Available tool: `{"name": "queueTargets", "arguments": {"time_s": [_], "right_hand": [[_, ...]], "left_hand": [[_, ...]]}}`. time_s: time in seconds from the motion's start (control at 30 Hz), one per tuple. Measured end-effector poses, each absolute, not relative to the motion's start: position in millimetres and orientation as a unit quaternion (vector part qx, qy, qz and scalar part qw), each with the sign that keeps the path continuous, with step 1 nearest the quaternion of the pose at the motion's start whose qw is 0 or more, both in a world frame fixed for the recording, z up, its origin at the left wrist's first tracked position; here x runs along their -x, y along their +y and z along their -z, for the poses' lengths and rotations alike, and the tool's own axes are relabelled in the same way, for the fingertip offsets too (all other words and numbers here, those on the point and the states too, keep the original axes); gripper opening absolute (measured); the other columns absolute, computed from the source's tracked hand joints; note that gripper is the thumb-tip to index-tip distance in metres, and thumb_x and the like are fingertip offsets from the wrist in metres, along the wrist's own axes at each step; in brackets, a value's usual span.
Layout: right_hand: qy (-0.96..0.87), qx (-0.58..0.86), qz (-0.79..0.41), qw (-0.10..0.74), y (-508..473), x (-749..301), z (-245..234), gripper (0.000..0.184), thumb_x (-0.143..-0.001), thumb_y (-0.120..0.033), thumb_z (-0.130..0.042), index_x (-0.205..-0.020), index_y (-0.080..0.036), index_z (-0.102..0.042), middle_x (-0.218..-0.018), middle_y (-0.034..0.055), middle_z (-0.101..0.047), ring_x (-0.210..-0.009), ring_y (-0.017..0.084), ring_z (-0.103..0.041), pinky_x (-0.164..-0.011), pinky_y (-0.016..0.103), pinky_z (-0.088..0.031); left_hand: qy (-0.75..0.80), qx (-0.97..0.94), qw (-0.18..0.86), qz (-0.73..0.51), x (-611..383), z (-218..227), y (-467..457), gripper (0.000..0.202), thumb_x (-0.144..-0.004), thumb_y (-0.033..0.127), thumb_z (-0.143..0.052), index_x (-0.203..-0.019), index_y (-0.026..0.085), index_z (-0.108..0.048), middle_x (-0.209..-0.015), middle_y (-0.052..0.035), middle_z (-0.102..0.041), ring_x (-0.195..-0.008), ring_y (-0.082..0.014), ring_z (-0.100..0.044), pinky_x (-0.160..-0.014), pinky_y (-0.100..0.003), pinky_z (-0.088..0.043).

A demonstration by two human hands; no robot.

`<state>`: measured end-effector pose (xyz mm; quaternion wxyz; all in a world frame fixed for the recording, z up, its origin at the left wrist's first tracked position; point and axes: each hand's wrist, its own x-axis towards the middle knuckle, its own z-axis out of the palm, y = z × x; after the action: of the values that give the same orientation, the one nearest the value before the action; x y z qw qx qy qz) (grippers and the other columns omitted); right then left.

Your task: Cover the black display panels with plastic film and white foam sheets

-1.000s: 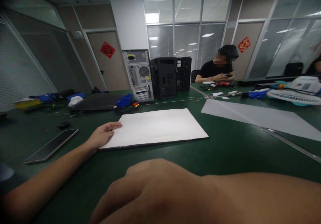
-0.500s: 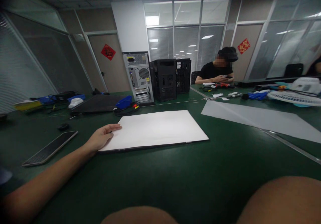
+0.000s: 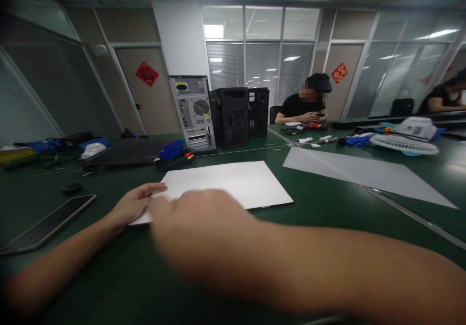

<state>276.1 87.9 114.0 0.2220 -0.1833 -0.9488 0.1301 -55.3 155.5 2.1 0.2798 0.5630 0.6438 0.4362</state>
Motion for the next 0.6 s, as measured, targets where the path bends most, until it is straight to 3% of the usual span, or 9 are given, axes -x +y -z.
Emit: {"name": "queueTargets", "arguments": {"time_s": [0.07, 0.17, 0.27, 0.33, 0.43, 0.5, 0.6], "right_hand": [[-0.918, 0.285, 0.013, 0.276, 140, -288, -112, 0.041, -0.083, -0.002, -0.04, -0.116, -0.016, -0.059, -0.118, 0.0126, -0.064, -0.109, 0.024, -0.058, -0.094, 0.042, -0.045], [-0.857, 0.361, 0.143, 0.338, 230, -344, -91, 0.044, -0.08, 0.002, -0.033, -0.112, -0.015, -0.057, -0.145, 0.0119, -0.045, -0.13, 0.023, -0.044, -0.107, 0.041, -0.037], [-0.793, 0.495, 0.204, 0.289, 300, -423, -47, 0.042, -0.083, -0.007, -0.038, -0.122, -0.01, -0.055, -0.149, 0.0181, -0.038, -0.137, 0.027, -0.037, -0.113, 0.044, -0.029], [-0.75, 0.605, 0.173, 0.205, 330, -471, -14, 0.05, -0.087, -0.024, -0.045, -0.133, -0.007, -0.049, -0.15, 0.0229, -0.034, -0.139, 0.033, -0.032, -0.112, 0.05, -0.029], [-0.638, 0.763, 0.042, 0.099, 357, -513, 22, 0.072, -0.088, -0.059, -0.043, -0.136, -0.005, -0.048, -0.141, 0.0292, -0.043, -0.128, 0.042, -0.043, -0.101, 0.058, -0.038], [-0.643, 0.762, 0.009, 0.069, 368, -522, 32, 0.074, -0.089, -0.065, -0.036, -0.136, -0.01, -0.051, -0.138, 0.0266, -0.047, -0.124, 0.041, -0.047, -0.099, 0.056, -0.039], [-0.662, 0.747, 0.006, 0.065, 376, -519, 32, 0.068, -0.091, -0.06, -0.035, -0.136, -0.012, -0.051, -0.134, 0.0247, -0.052, -0.118, 0.038, -0.053, -0.096, 0.051, -0.042]], "left_hand": [[0.648, -0.564, 0.275, -0.431, 57, -2, 155, 0.051, -0.065, 0.009, -0.056, -0.112, 0.023, -0.07, -0.129, -0.0042, -0.068, -0.126, -0.0245, -0.056, -0.106, -0.037, -0.04], [0.647, -0.567, 0.28, -0.425, 59, 0, 157, 0.053, -0.066, 0.008, -0.054, -0.115, 0.022, -0.068, -0.132, -0.0044, -0.066, -0.126, -0.0247, -0.056, -0.106, -0.038, -0.039], [0.643, -0.566, 0.28, -0.434, 60, 1, 157, 0.053, -0.064, 0.007, -0.055, -0.113, 0.022, -0.069, -0.13, -0.0052, -0.067, -0.124, -0.0243, -0.058, -0.106, -0.039, -0.039], [0.64, -0.568, 0.276, -0.438, 60, 1, 157, 0.052, -0.065, 0.006, -0.054, -0.111, 0.023, -0.07, -0.129, -0.005, -0.068, -0.124, -0.0232, -0.058, -0.108, -0.039, -0.036], [0.643, -0.566, 0.271, -0.439, 59, 1, 156, 0.05, -0.066, 0.006, -0.053, -0.109, 0.024, -0.07, -0.129, -0.0044, -0.068, -0.125, -0.0218, -0.057, -0.111, -0.038, -0.034], [0.647, -0.565, 0.27, -0.434, 59, 1, 156, 0.05, -0.066, 0.006, -0.053, -0.109, 0.024, -0.071, -0.131, -0.0038, -0.066, -0.125, -0.0213, -0.057, -0.111, -0.037, -0.034], [0.651, -0.566, 0.268, -0.429, 59, 1, 156, 0.05, -0.066, 0.006, -0.052, -0.109, 0.024, -0.071, -0.133, -0.0033, -0.065, -0.126, -0.0207, -0.056, -0.11, -0.036, -0.035]]}}
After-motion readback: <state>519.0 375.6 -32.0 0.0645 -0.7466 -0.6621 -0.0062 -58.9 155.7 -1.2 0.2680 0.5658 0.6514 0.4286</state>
